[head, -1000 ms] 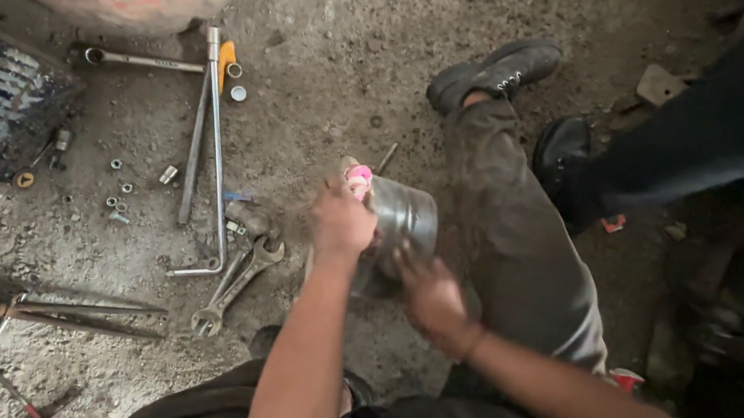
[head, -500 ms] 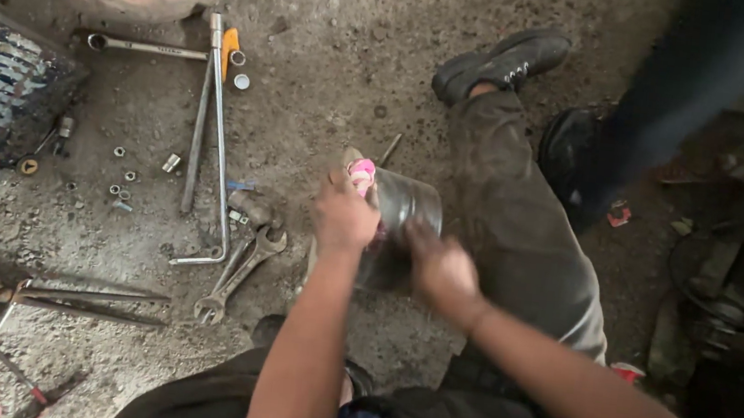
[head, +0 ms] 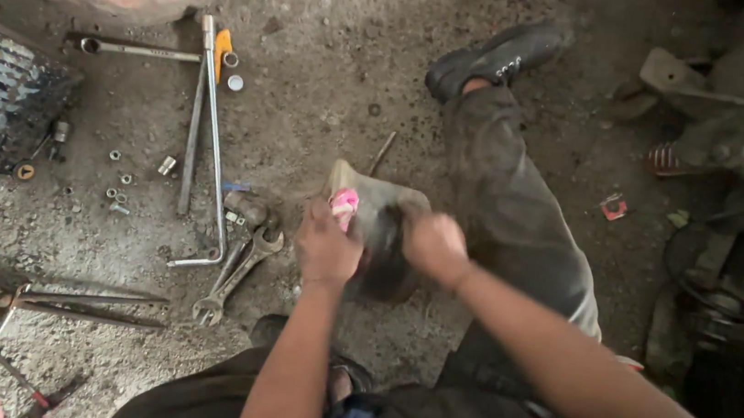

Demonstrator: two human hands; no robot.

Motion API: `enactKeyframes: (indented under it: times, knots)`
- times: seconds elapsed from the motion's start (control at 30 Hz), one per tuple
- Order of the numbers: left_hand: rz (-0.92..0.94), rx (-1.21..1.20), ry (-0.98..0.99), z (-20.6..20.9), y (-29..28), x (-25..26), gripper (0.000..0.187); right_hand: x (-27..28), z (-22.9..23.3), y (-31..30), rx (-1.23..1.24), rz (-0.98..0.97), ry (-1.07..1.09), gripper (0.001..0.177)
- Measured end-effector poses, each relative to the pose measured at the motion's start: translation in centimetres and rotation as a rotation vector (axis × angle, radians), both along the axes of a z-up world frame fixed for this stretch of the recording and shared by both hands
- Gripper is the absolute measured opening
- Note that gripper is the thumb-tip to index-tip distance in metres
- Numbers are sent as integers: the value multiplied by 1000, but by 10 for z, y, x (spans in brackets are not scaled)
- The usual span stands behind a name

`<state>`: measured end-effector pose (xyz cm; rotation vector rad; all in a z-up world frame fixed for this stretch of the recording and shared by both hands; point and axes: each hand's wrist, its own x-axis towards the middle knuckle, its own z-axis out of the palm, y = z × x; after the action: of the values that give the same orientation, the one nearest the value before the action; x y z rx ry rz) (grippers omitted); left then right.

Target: Cleaning and preparing a cylindrical metal part using a rag and sandpaper.

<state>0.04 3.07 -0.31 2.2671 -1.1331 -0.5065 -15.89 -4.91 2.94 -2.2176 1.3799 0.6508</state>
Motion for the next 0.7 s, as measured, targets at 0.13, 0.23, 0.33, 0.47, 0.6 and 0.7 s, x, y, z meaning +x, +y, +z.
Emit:
enactKeyframes:
  times: [0.13, 0.23, 0.33, 0.47, 0.6, 0.7]
  knots:
    - [25, -20, -12, 7, 5, 0, 48, -9, -17, -8, 39, -104, -121, 41]
    - [29, -106, -42, -1, 13, 3, 57, -40, -41, 37, -670, 378, -639, 46]
    - [27, -107, -22, -8, 22, -1, 54, -35, -20, 42, -474, 192, -647, 48]
    - [37, -105, -1, 1, 23, -1, 43, -18, -62, -18, -185, 26, -243, 33]
    - [21, -206, 4, -6, 33, 0, 43, -12, -3, 6, -26, 22, -155, 45]
    - [32, -171, 28, -6, 45, 2, 42, -38, -7, 53, -527, 276, -714, 48]
